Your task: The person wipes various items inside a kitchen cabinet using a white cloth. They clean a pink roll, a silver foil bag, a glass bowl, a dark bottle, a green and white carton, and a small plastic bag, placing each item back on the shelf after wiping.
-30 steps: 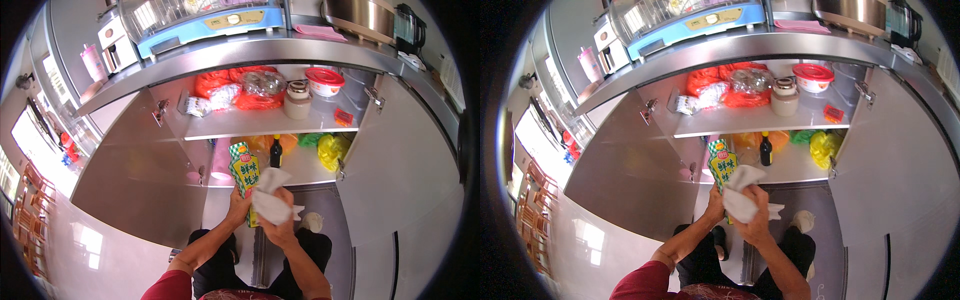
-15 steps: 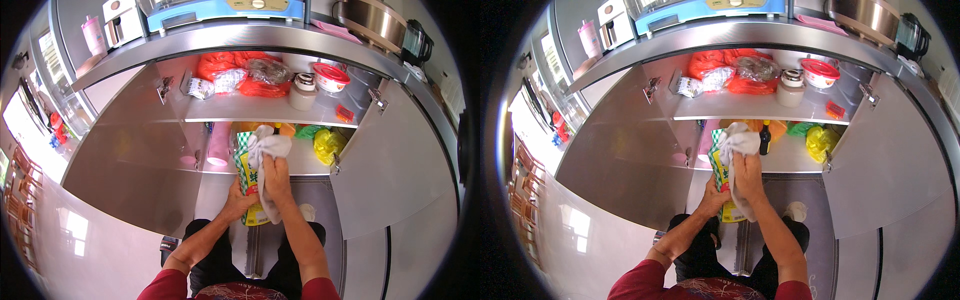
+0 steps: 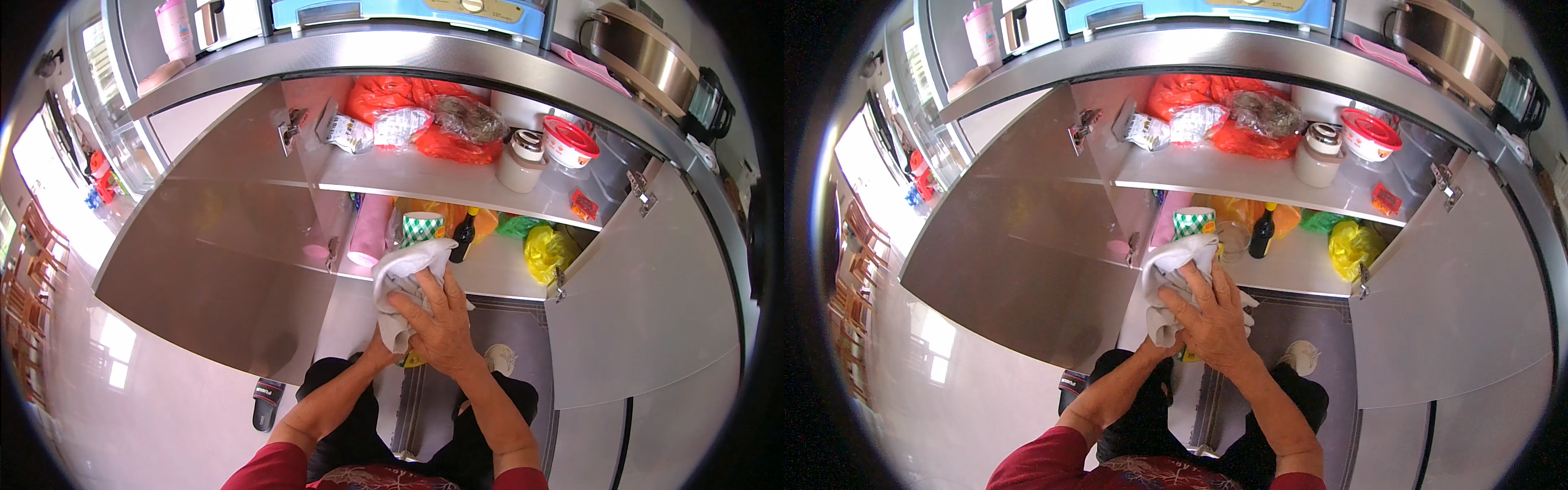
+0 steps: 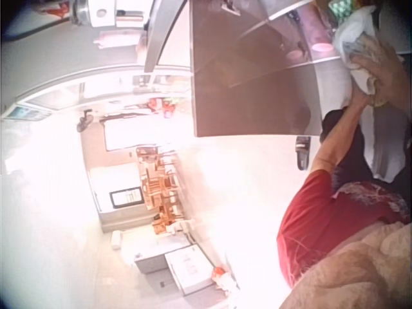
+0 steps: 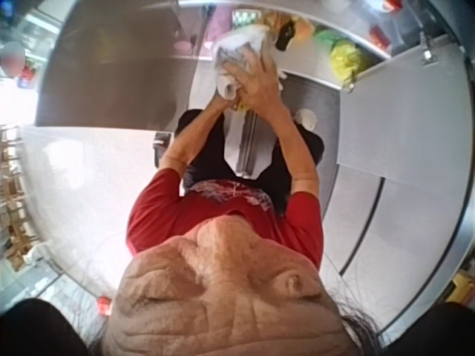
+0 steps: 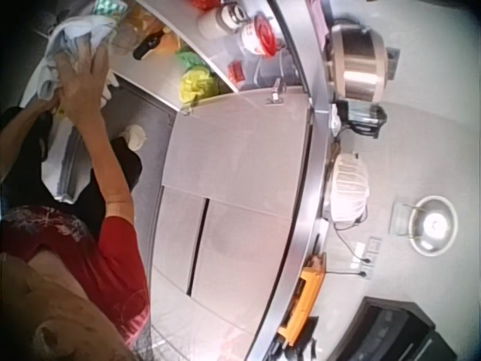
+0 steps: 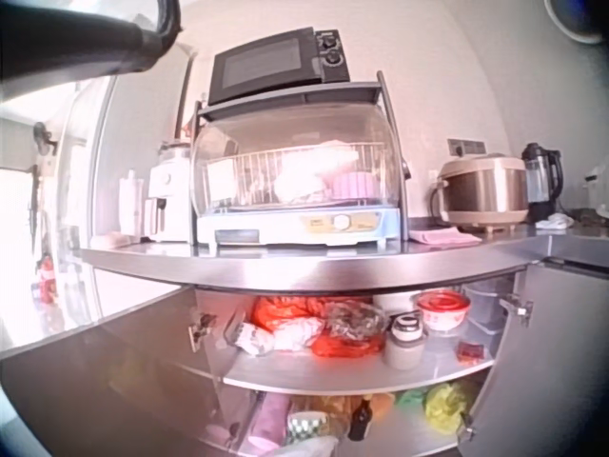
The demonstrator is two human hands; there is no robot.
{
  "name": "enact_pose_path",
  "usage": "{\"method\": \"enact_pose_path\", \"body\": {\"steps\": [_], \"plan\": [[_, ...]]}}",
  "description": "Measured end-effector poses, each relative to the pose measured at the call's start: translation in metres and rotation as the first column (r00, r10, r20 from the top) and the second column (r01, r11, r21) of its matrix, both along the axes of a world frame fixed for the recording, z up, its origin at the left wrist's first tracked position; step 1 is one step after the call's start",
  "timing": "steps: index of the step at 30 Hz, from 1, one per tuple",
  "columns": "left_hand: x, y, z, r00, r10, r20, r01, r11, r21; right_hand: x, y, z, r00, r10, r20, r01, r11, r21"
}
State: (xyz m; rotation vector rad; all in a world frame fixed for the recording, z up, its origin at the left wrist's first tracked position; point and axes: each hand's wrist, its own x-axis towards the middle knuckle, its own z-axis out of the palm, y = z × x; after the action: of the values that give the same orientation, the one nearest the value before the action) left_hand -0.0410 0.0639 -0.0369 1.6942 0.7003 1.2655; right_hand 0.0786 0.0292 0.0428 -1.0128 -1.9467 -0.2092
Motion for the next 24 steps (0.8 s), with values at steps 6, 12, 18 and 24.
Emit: {"method": "enact_pose_path", "body": {"steps": [6, 12, 18, 24], "plan": [[0.018, -0.018, 0.056, 0.979, -0.074, 0.189, 0.133, 0.938, -0.319, 0.008, 0.013, 0.002, 0.738, -0.047, -0.674, -0.088, 0.982, -0.165], [0.018, -0.020, 0.061, 0.952, -0.237, 0.192, 0.298, 0.857, -0.420, 0.044, 0.032, 0.016, 0.332, -0.313, -0.890, -0.250, 0.880, -0.403], [0.016, -0.020, 0.054, 0.933, -0.282, 0.222, 0.357, 0.797, -0.488, 0.081, 0.061, -0.026, 0.002, -0.364, -0.931, -0.666, 0.694, -0.273], [0.018, -0.007, 0.050, 0.944, -0.020, 0.330, 0.205, 0.818, -0.538, 0.030, 0.006, -0.006, 0.616, -0.066, -0.785, -0.375, 0.852, -0.366]]}}
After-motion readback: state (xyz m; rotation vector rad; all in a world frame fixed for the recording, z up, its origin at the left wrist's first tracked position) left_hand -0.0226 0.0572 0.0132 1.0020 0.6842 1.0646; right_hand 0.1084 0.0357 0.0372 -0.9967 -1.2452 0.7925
